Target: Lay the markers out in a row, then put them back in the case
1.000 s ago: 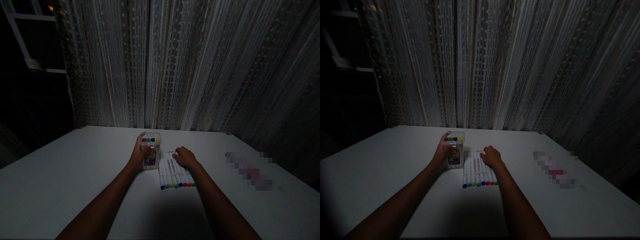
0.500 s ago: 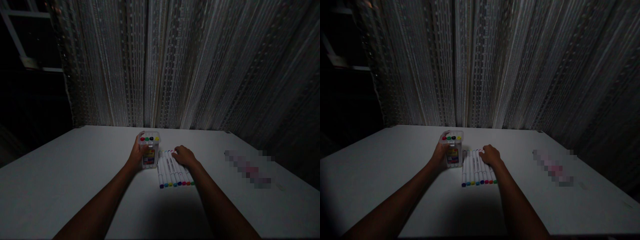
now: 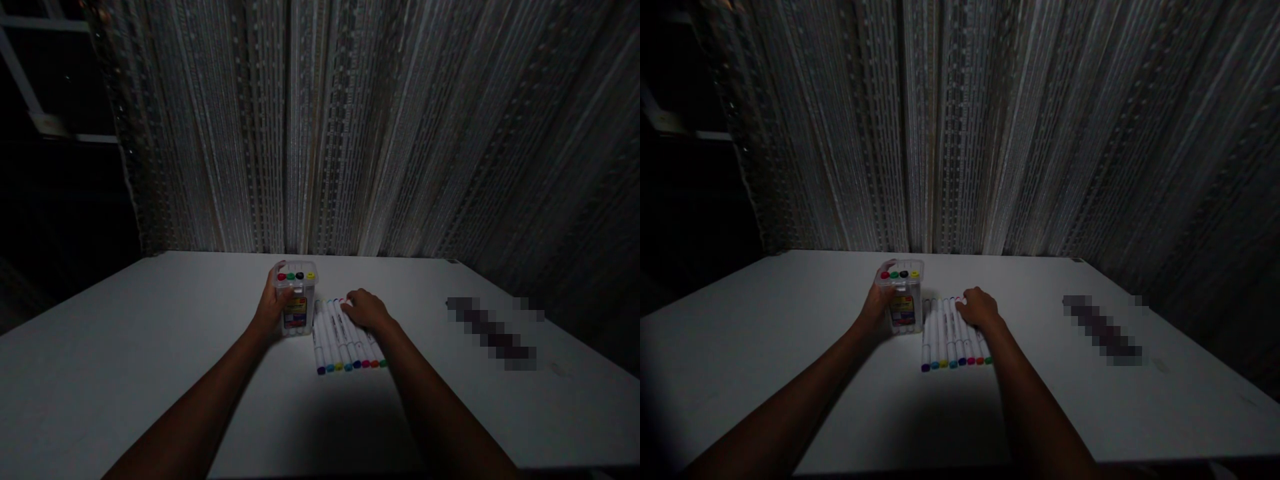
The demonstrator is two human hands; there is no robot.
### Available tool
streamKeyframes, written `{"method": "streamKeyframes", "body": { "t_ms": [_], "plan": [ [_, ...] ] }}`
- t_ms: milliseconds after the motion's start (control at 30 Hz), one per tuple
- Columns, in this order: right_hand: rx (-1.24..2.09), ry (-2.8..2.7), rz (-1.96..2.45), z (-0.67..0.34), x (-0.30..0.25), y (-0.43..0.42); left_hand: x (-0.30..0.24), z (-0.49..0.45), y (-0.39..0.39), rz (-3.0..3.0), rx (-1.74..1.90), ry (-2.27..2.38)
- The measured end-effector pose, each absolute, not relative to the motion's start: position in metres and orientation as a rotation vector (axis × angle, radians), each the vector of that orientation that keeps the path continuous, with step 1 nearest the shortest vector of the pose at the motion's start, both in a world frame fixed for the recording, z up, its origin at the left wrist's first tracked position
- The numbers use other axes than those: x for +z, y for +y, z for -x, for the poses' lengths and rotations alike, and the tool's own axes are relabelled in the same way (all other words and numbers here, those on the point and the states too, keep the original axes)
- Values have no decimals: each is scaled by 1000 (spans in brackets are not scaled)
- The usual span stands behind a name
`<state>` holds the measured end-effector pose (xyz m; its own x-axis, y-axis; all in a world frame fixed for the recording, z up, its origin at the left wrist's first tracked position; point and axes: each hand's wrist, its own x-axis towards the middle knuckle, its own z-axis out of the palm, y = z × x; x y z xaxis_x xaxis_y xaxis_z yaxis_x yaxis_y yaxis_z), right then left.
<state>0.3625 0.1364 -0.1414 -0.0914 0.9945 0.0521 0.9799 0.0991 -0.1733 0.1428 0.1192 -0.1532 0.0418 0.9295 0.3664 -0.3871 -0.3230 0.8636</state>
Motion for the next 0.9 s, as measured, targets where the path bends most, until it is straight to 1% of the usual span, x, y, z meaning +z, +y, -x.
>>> {"method": "streamKeyframes", "body": {
  "t_ms": [100,267,900],
  "plan": [
    [147,-2205,2012,-362,-140,136,-153,-143,119,-1257,1538,573],
    [144,-2203,2015,-363,-141,137,-153,-141,121,-1303,1557,613],
    [133,-2211,2007,-363,-142,138,-154,-143,119,-1240,1543,558]
  ]
}}
